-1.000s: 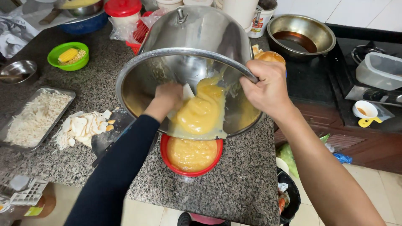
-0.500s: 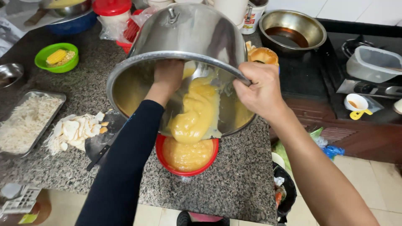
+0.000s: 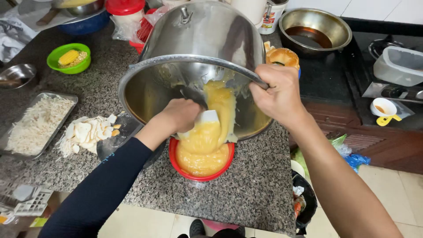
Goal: Scrape batter from a large mixing bowl into a smaller container using a plastic scraper and then clean the mixing bowl with a sponge.
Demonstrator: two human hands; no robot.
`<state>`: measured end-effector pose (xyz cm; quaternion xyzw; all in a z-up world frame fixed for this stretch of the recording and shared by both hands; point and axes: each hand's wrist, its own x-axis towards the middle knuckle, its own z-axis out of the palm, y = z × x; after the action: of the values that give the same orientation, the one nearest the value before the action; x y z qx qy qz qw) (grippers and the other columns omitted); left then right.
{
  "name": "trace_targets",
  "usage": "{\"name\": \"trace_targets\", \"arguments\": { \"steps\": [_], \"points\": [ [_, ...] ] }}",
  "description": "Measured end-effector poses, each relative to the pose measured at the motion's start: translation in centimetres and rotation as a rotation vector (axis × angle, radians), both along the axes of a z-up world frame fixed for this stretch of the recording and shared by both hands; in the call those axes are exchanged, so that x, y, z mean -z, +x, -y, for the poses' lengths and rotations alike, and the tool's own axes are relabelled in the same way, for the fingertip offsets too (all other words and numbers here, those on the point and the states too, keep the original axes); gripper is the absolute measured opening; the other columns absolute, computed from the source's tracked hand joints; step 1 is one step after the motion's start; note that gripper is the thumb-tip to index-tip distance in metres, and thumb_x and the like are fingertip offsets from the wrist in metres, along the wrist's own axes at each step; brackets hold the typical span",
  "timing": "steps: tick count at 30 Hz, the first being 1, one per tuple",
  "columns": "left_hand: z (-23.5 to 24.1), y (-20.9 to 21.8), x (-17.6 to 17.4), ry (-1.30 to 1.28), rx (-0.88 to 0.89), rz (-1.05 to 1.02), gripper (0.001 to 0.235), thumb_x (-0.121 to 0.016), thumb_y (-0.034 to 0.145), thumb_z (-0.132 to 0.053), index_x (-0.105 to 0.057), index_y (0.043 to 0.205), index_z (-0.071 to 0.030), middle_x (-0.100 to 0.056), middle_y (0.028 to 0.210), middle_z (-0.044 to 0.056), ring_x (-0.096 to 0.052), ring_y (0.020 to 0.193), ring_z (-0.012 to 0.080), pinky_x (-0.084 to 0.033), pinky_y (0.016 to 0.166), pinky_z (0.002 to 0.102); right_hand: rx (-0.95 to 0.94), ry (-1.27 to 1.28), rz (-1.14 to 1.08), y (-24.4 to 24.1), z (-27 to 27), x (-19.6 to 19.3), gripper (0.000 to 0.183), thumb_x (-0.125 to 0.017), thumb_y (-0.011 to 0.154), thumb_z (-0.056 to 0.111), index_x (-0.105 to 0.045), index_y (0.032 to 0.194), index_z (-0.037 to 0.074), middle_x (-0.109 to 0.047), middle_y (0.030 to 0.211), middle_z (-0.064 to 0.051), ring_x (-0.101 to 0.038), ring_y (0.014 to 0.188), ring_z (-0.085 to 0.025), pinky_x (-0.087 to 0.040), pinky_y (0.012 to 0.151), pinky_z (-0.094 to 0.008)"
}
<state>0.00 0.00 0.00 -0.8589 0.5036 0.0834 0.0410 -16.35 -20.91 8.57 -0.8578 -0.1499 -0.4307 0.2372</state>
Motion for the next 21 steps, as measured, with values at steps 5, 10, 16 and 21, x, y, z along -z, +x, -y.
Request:
{"name": "trace_targets", "arguments": {
  "steps": [5, 10, 16, 21],
  "points": [
    [2.3, 2.9, -1.4, -0.188, -0.006, 0.171, 0.023, -0.067, 0.081, -0.015, -0.074, 0.102, -0.009, -0.073, 0.104, 0.017, -0.071, 0.1, 0.0375, -0.056, 0.085, 0.049, 0.024, 0.001, -0.003, -0.2, -0.1, -0.1, 0.03, -0.065, 0.077, -0.009, -0.037, 0.069, 0.0, -0.038, 0.064, -0.012, -0.045, 0.056, -0.028, -0.033, 0.055, -0.04],
    [8.4, 12.0, 6.4, -0.661, -0.182, 0.302, 0.028, -0.059, 0.086, -0.007, -0.072, 0.111, -0.005, -0.071, 0.111, 0.024, -0.068, 0.099, 0.0431, -0.055, 0.076, 0.053, 0.016, -0.01, 0.002, -0.8, -0.7, -0.3, 0.03, -0.065, 0.076, -0.009, -0.037, 0.069, 0.0, -0.038, 0.064, -0.013, -0.046, 0.056, -0.028, -0.034, 0.055, -0.039],
    [11.0, 14.0, 10.5, -0.524, -0.29, 0.249, 0.028, -0.056, 0.092, -0.014, -0.072, 0.114, -0.008, -0.07, 0.119, 0.021, -0.065, 0.112, 0.0409, -0.051, 0.093, 0.055, 0.016, 0.008, 0.009, -1.2, -0.7, 0.0, 0.027, -0.064, 0.077, -0.01, -0.04, 0.069, -0.001, -0.039, 0.065, -0.013, -0.047, 0.055, -0.027, -0.034, 0.054, -0.038],
    [6.1, 7.4, 8.0, -0.19, -0.128, 0.026, 0.031, -0.057, 0.091, -0.013, -0.072, 0.117, -0.009, -0.069, 0.121, 0.019, -0.068, 0.109, 0.0385, -0.055, 0.093, 0.049, 0.034, 0.047, -0.002, -1.0, -0.7, 0.3, 0.03, -0.064, 0.077, -0.01, -0.037, 0.068, -0.001, -0.037, 0.063, -0.012, -0.045, 0.054, -0.026, -0.032, 0.053, -0.038]
  ]
}}
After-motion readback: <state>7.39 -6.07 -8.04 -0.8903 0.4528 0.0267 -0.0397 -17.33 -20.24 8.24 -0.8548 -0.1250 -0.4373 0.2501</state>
